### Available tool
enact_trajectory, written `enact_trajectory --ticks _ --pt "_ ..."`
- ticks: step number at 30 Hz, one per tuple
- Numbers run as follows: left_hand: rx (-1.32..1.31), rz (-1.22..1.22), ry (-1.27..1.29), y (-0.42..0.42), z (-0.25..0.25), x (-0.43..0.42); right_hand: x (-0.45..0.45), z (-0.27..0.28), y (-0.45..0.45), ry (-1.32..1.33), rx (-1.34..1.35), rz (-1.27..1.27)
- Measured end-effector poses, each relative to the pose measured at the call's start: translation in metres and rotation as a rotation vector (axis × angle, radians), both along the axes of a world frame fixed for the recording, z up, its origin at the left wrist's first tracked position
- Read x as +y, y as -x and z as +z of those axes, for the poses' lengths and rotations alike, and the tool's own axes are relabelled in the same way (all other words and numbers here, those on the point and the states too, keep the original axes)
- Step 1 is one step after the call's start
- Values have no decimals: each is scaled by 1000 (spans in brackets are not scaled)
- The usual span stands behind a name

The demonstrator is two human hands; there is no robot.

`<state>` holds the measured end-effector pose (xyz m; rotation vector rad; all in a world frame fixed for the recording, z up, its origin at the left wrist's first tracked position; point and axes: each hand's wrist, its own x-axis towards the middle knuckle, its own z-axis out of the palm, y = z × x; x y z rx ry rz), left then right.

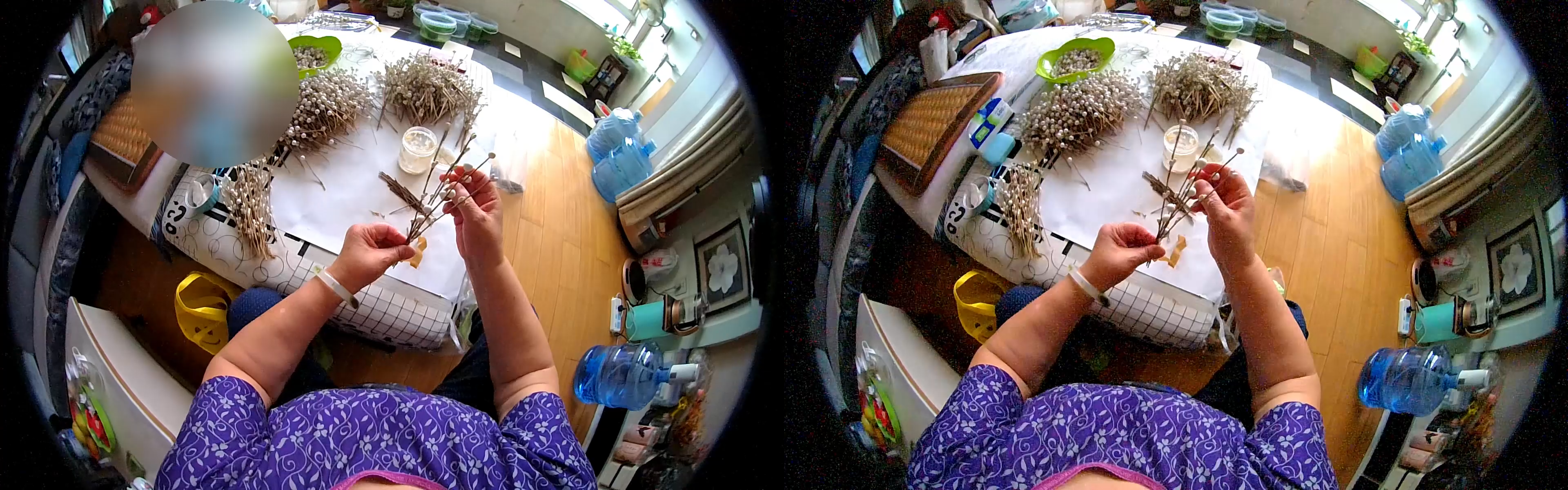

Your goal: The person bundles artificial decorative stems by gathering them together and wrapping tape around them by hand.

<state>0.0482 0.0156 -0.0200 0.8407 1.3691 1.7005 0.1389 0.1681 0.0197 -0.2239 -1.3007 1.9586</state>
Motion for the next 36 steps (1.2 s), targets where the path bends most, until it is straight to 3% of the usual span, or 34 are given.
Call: enact_trajectory --ticks 14,16,24,36 --pt "-43 -19 -35 2 -1 0 -15 -1 3 -83 -158 9" --pt "-46 -7 -25 1 -1 0 -12 -6 2 -91 -222 100" --pt "15 35 -24 1 0 1 -14 -16 10 -8 -205 103" --pt "12 70 -14 10 0 1 -26 -14 4 -148 -173 199"
